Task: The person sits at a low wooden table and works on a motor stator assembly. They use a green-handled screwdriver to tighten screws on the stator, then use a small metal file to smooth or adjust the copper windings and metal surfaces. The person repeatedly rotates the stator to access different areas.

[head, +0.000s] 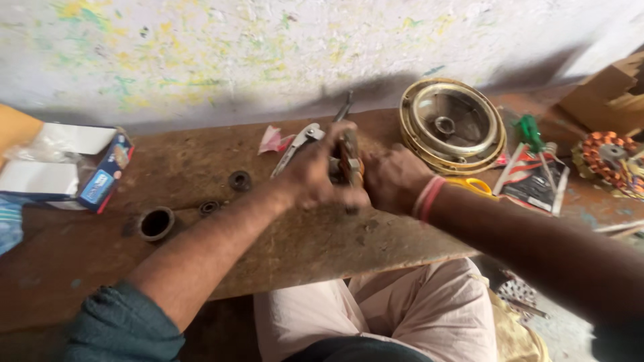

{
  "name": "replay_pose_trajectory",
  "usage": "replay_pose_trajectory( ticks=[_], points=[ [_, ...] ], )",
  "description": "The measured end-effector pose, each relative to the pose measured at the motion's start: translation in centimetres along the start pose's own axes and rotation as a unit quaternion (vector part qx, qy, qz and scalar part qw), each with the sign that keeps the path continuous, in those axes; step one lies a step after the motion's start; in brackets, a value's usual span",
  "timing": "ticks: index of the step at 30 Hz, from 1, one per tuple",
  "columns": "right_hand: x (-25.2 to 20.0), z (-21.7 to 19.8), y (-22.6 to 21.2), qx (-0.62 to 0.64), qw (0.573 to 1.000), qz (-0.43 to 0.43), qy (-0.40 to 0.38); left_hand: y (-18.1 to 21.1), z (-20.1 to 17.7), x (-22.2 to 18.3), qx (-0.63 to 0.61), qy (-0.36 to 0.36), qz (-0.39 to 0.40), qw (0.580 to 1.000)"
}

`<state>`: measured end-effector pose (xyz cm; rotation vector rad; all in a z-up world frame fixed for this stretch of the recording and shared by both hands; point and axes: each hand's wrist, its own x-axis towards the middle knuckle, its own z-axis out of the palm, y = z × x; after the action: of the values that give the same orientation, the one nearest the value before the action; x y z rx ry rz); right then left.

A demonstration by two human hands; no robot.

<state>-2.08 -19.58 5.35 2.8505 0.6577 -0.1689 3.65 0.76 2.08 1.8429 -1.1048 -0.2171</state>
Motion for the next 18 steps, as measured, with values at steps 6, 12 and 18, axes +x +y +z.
replay_pose_trajectory(
  ticks=[6,12,18],
  points=[
    [-3.9,4.0,2.0,0.473,0.811,-0.343,0.010,4.8,2.9,-3.7,0.278,0.040,0.365,0.887],
    [-3.4,4.1,2.0,0.289,0.907,-0.252,0.174,2.9,2.6,-1.4,0.188,0.061,0.328,0.924],
    [-0.9,1.8,0.8,-0.032,0.999,0.007,-0.007,2.2,1.1,0.5,0.083,0.000,-0.032,0.996]
  ],
)
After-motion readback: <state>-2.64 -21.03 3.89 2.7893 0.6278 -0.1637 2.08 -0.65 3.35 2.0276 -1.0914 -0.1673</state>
